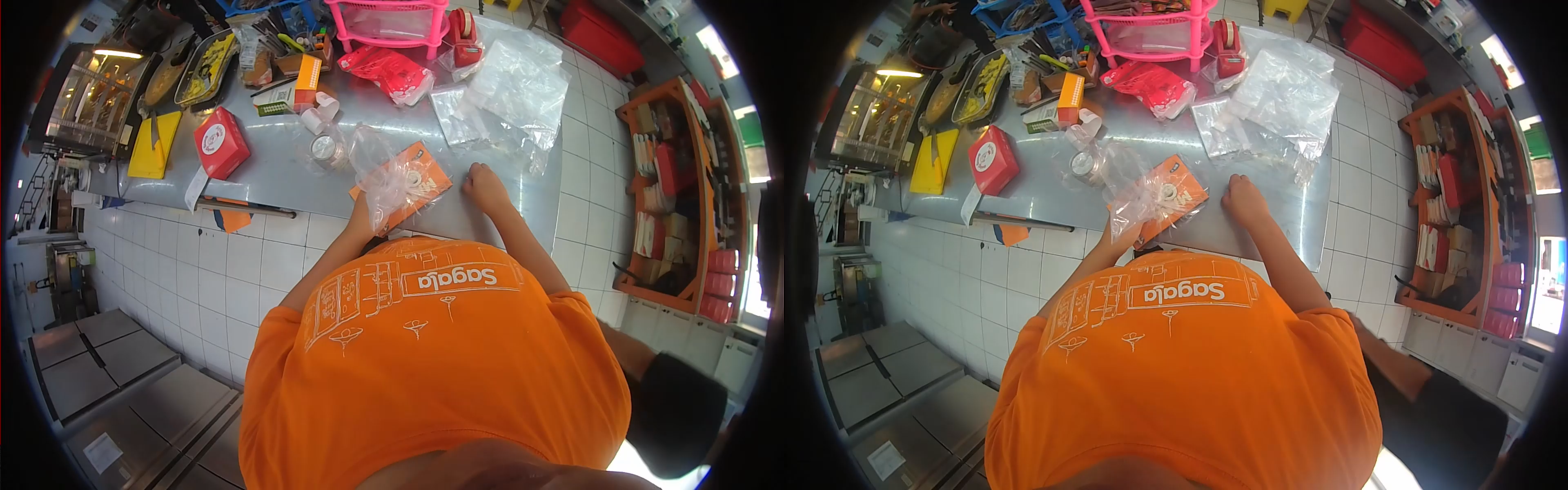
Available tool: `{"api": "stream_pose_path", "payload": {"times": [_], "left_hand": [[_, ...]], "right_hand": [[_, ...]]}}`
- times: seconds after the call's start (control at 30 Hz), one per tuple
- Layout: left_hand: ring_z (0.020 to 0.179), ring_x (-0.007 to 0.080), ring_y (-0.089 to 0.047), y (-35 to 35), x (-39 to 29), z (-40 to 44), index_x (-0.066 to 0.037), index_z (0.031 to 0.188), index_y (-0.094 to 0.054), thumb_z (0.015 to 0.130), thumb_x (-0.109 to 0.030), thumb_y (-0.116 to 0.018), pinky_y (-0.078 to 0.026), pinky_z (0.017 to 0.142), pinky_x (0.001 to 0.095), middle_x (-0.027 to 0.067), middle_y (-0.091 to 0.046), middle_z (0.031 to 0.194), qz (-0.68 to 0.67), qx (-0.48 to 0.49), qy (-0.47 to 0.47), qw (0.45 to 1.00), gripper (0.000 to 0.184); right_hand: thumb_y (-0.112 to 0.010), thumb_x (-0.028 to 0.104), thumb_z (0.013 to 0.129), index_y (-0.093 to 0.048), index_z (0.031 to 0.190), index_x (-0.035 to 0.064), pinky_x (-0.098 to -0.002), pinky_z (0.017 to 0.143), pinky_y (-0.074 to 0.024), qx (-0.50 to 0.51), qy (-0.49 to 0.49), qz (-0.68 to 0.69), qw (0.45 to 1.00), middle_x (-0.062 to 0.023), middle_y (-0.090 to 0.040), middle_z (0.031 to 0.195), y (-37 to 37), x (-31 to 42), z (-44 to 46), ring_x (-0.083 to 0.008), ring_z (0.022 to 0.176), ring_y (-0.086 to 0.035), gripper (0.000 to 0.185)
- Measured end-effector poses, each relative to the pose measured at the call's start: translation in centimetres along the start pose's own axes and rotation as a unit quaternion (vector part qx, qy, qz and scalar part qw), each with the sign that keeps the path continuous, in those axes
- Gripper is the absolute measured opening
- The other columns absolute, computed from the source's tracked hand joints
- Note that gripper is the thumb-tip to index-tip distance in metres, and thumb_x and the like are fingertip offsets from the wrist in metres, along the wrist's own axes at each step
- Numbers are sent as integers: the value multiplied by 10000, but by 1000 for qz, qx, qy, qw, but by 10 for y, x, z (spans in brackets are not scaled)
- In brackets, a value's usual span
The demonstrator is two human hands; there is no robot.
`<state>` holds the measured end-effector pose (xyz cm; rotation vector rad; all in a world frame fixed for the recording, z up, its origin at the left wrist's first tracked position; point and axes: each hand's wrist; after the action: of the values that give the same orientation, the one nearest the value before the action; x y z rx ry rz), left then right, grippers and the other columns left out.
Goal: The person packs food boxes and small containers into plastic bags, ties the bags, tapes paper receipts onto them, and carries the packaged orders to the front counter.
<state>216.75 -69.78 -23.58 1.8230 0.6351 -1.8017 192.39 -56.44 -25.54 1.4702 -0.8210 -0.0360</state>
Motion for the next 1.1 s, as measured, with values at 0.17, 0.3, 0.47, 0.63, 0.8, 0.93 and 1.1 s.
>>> {"api": "stream_pose_path", "payload": {"times": [0.17,0.3,0.47,0.63,0.8,0.93,1.1], "left_hand": [[1011,195,-569,-3,19,3,-22,1265,-462,913,-116,-522,-470,866,312,81,-568,1120,-208,-30,68,975,369],[900,150,-590,2,31,1,-15,1232,-490,901,-105,-585,-509,744,281,78,-585,1076,56,16,-37,998,356],[911,277,-596,-15,-52,-4,-76,1048,-619,714,-194,-679,-478,783,391,117,-610,984,210,-40,-114,970,359],[955,295,-577,1,-47,-5,-123,915,-674,701,-229,-689,-443,825,416,78,-610,1028,427,38,-206,880,239],[982,293,-564,-6,-53,-9,-126,902,-679,712,-220,-664,-420,849,435,69,-607,1066,469,-55,-343,812,212],[936,301,-587,-1,-46,-16,-78,930,-676,722,-182,-648,-464,800,409,100,-621,1033,357,45,-236,903,234],[895,312,-599,0,-49,-20,-40,947,-658,736,-154,-622,-484,770,403,115,-637,956,337,-11,-214,917,243]], "right_hand": [[-549,116,823,-545,900,-24,-449,750,-461,-2,27,37,999,-223,-556,887,9,2,-2,-394,837,-566,160],[-543,106,829,-551,901,-28,-448,756,-459,-21,35,30,999,-230,-557,899,3,-1,0,-398,831,-561,153],[-504,86,897,-506,935,-38,-403,749,-508,-147,127,66,979,-202,-569,931,37,13,12,-328,834,-604,130],[-460,134,973,-493,991,8,-295,716,-521,-109,56,576,808,-89,-574,894,51,89,17,-158,821,-603,132],[-528,145,947,-509,1019,26,-271,725,-505,122,13,587,800,-54,-593,897,1,101,5,-132,831,-593,140],[-561,95,904,-539,1050,25,-290,740,-501,160,151,430,876,-51,-614,948,4,83,-18,-135,871,-591,164],[-580,42,837,-573,1089,7,-300,784,-491,202,0,529,824,-65,-622,1003,19,92,-31,-148,892,-592,254]]}}
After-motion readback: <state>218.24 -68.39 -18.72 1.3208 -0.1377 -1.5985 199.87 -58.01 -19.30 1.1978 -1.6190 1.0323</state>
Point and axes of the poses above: each hand's wrist, its own z-axis towards the middle knuckle, its own y-axis out of the back of the hand, x = y × z
